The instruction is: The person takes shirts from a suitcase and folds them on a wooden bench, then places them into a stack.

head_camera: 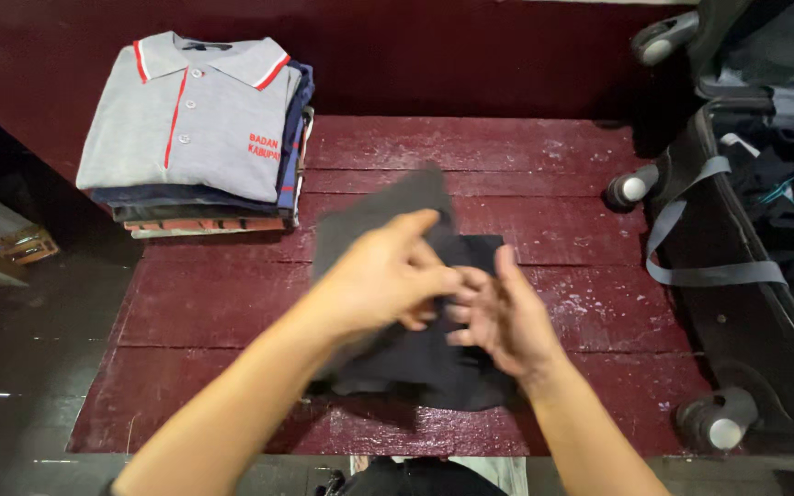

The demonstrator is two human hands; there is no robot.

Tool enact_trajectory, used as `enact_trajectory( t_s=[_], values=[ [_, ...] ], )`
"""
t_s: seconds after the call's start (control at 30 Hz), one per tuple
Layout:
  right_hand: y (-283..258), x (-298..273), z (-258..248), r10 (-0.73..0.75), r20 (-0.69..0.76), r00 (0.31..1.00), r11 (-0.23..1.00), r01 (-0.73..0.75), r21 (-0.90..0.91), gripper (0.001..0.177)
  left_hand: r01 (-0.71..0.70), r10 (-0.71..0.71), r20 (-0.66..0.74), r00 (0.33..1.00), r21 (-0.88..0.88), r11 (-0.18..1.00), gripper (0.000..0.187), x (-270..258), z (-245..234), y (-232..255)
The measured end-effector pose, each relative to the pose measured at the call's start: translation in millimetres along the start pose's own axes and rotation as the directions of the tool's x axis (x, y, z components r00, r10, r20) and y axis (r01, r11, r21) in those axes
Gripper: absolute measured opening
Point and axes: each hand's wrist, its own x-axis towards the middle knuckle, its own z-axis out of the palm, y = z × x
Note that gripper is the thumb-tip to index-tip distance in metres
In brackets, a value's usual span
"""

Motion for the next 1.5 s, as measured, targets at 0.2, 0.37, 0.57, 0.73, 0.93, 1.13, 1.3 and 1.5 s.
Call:
enact_trajectory(
  t_s=[0.2, 0.37, 0.57, 0.73, 0.93, 1.13, 1.3, 1.5],
  values=[
    [19, 6, -34, -0.028, -0.281, 0.959, 0.997, 0.005, -0.082, 0.041, -0.269, 0.628, -0.158, 0.762, 0.805, 0.529, 0.053, 3, -11, -59],
    [15, -14, -52, -0.088, -0.384, 0.919, 0.994, 0.108, 0.029, 0.033, -0.118, 0.457, -0.082, 0.886, 0.912, 0.393, 0.062, -5, -10, -107],
    [29, -12, -78, -0.060, -0.493, 0.868, 0.986, 0.128, 0.105, 0.029, -0.047, 0.383, -0.054, 0.922, 0.967, 0.249, 0.067, 6, 1, -124],
    [13, -36, -32, -0.736, -0.315, 0.599, 0.518, 0.199, -0.832, 0.036, -0.131, 0.616, -0.213, 0.758, 0.876, 0.464, 0.051, -4, -36, -124],
    [-2, -50, 3, -0.402, -0.280, 0.872, 0.325, -0.150, -0.934, 0.029, 0.379, -0.093, -0.507, 0.857, 0.497, 0.781, 0.058, -6, -74, -140],
    [4, -41, -10, -0.376, -0.210, 0.902, 0.159, -0.161, -0.974, 0.035, 0.273, -0.253, -0.362, 0.897, 0.003, 0.962, 0.041, 6, -39, -109],
    [3, -8, -27, -0.126, -0.340, 0.932, 0.877, -0.055, -0.477, 0.058, -0.249, 0.302, -0.040, 0.952, 0.472, 0.846, 0.036, 4, -8, -14],
    [-45, 41, -57, -0.273, -0.139, 0.952, 0.957, 0.284, 0.065, 0.075, -0.439, 0.673, 0.362, 0.645, 0.896, -0.062, 0.035, -22, 50, -10]
  ],
)
